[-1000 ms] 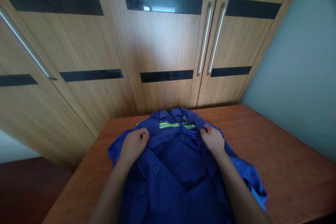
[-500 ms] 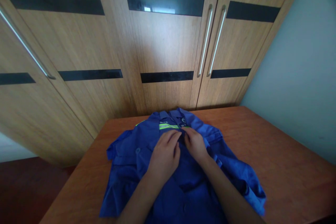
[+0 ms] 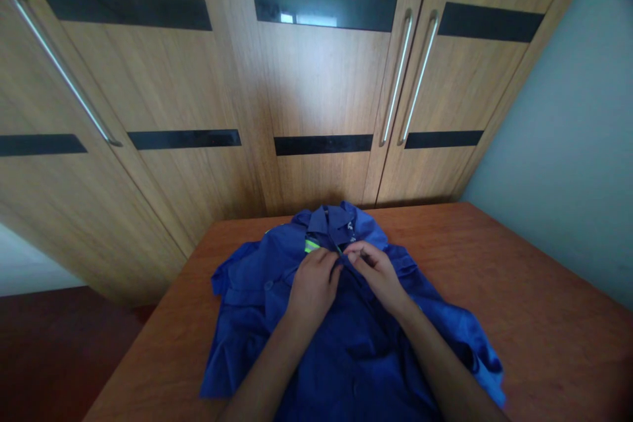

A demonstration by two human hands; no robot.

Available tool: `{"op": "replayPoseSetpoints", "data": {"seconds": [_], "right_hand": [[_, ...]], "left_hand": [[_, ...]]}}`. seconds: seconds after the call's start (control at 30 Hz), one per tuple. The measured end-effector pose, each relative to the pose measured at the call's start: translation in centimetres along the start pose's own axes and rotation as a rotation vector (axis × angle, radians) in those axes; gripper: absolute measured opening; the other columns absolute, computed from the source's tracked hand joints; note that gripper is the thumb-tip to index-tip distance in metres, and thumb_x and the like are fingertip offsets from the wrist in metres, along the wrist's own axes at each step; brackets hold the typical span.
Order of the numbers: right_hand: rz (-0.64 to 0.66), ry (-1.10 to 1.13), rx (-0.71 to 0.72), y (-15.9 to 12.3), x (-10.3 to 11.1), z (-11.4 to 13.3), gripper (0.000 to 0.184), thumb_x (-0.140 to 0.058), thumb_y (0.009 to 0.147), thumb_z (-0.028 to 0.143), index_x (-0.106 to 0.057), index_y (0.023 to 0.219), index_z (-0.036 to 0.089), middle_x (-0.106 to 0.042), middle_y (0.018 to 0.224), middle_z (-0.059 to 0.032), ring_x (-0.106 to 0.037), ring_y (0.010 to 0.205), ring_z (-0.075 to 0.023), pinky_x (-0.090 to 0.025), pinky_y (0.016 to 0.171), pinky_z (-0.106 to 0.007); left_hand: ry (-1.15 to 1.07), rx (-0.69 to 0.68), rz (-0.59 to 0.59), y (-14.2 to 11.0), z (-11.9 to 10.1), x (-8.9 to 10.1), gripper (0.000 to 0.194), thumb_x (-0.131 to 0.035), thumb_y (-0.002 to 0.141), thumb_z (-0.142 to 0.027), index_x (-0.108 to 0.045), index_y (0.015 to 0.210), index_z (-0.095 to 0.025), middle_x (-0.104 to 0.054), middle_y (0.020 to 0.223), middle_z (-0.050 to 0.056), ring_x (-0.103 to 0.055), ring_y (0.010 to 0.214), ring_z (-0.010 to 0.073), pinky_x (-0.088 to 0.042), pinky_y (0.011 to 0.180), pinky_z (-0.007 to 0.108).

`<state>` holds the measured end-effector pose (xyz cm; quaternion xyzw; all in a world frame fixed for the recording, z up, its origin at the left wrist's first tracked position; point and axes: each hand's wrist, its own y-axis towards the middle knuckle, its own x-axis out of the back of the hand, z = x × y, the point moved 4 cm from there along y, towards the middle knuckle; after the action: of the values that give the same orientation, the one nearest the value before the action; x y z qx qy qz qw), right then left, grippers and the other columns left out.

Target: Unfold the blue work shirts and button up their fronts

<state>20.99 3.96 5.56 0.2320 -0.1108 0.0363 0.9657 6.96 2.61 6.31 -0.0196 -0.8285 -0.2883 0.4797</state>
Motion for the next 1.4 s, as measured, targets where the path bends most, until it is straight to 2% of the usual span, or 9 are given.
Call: {"op": "replayPoseSetpoints", "data": {"seconds": [0.13,0.37,0.47,0.7,0.97,1.1,1.17,1.23,1.4], "right_hand": [[-0.019,-0.238,0.095,-0.3,-0.4,-0.1,0.016,-0.061,0.077,0.022,-0.066,0.092,0.02,-0.07,0.087,-0.0023,-0.063,0.08,-0.0175,-0.049,0.076,-0.028],[-0.065,-0.569,0.224,-0.7,-1.3,-0.6,0.015,-0.055,0.076,0.014,-0.067,0.083,0.02,-0.07,0.082,-0.0052,-0.064,0.076,-0.0196,-0.049,0.074,-0.029],[-0.055,-0.565,0.247,-0.7,-1.2,-0.8,0.018,-0.053,0.076,0.012,-0.068,0.084,0.02,-0.07,0.082,-0.0054,-0.065,0.077,-0.0194,-0.05,0.075,-0.029],[0.032,-0.374,0.22,-0.5,-0.9,-0.9,0.019,-0.052,0.083,0.017,-0.069,0.091,0.022,-0.072,0.091,-0.0046,-0.066,0.084,-0.0188,-0.052,0.079,-0.031],[-0.031,-0.392,0.153,-0.6,-0.9,-1.2,0.023,-0.051,0.083,0.019,-0.069,0.098,0.021,-0.073,0.094,-0.0052,-0.068,0.086,-0.0203,-0.052,0.081,-0.032],[-0.161,-0.377,0.067,-0.3,0.4,-1.7,0.025,-0.051,0.084,0.025,-0.071,0.098,0.02,-0.074,0.093,-0.0043,-0.068,0.086,-0.0212,-0.052,0.082,-0.032],[-0.262,-0.346,0.003,-0.1,2.0,-2.2,0.025,-0.053,0.084,0.03,-0.071,0.098,0.019,-0.073,0.092,-0.0037,-0.067,0.085,-0.0215,-0.051,0.082,-0.033],[-0.377,-0.275,-0.061,0.1,4.1,-2.7,0.025,-0.055,0.083,0.033,-0.071,0.094,0.018,-0.072,0.088,-0.003,-0.066,0.083,-0.0208,-0.05,0.08,-0.033],[-0.817,0.116,-0.106,-0.1,9.9,-4.5,0.021,-0.062,0.076,0.034,-0.069,0.087,0.017,-0.068,0.079,0.0003,-0.061,0.072,-0.0157,-0.05,0.074,-0.029]], "left_hand": [[0.048,-0.002,0.045,0.0,0.2,0.3,0.014,-0.047,0.087,-0.013,-0.06,0.085,-0.019,-0.06,0.087,0.005,-0.057,0.087,0.0192,-0.046,0.081,0.03],[0.073,0.048,0.053,-0.1,0.2,0.7,0.016,-0.046,0.087,-0.014,-0.06,0.083,-0.019,-0.059,0.085,0.004,-0.056,0.087,0.0193,-0.044,0.081,0.03],[0.078,0.05,0.063,-0.1,0.3,0.6,0.016,-0.046,0.087,-0.013,-0.06,0.084,-0.019,-0.059,0.087,0.005,-0.055,0.088,0.0196,-0.044,0.081,0.031],[0.009,-0.027,0.101,0.0,0.5,0.5,0.018,-0.045,0.087,-0.011,-0.06,0.084,-0.018,-0.059,0.087,0.005,-0.054,0.087,0.0194,-0.043,0.082,0.031],[-0.021,-0.094,0.116,-0.3,0.1,0.2,0.02,-0.043,0.088,-0.009,-0.061,0.086,-0.018,-0.058,0.088,0.005,-0.053,0.086,0.0187,-0.044,0.082,0.031],[-0.033,-0.11,0.121,-0.3,-0.1,0.4,0.021,-0.046,0.086,-0.012,-0.064,0.093,-0.02,-0.061,0.088,0.004,-0.056,0.088,0.0185,-0.044,0.083,0.03],[-0.02,-0.055,0.059,0.0,0.5,1.5,0.019,-0.048,0.084,-0.014,-0.065,0.09,-0.019,-0.062,0.086,0.004,-0.057,0.088,0.019,-0.044,0.083,0.03],[-0.02,0.044,-0.057,0.3,1.7,3.4,0.016,-0.048,0.082,-0.016,-0.064,0.083,-0.019,-0.064,0.084,0.004,-0.059,0.086,0.0191,-0.044,0.083,0.03],[-0.09,0.472,-0.472,-0.7,7.9,9.0,0.016,-0.051,0.079,-0.028,-0.064,0.074,-0.019,-0.06,0.067,-0.002,-0.057,0.067,0.0166,-0.042,0.065,0.027]]}}
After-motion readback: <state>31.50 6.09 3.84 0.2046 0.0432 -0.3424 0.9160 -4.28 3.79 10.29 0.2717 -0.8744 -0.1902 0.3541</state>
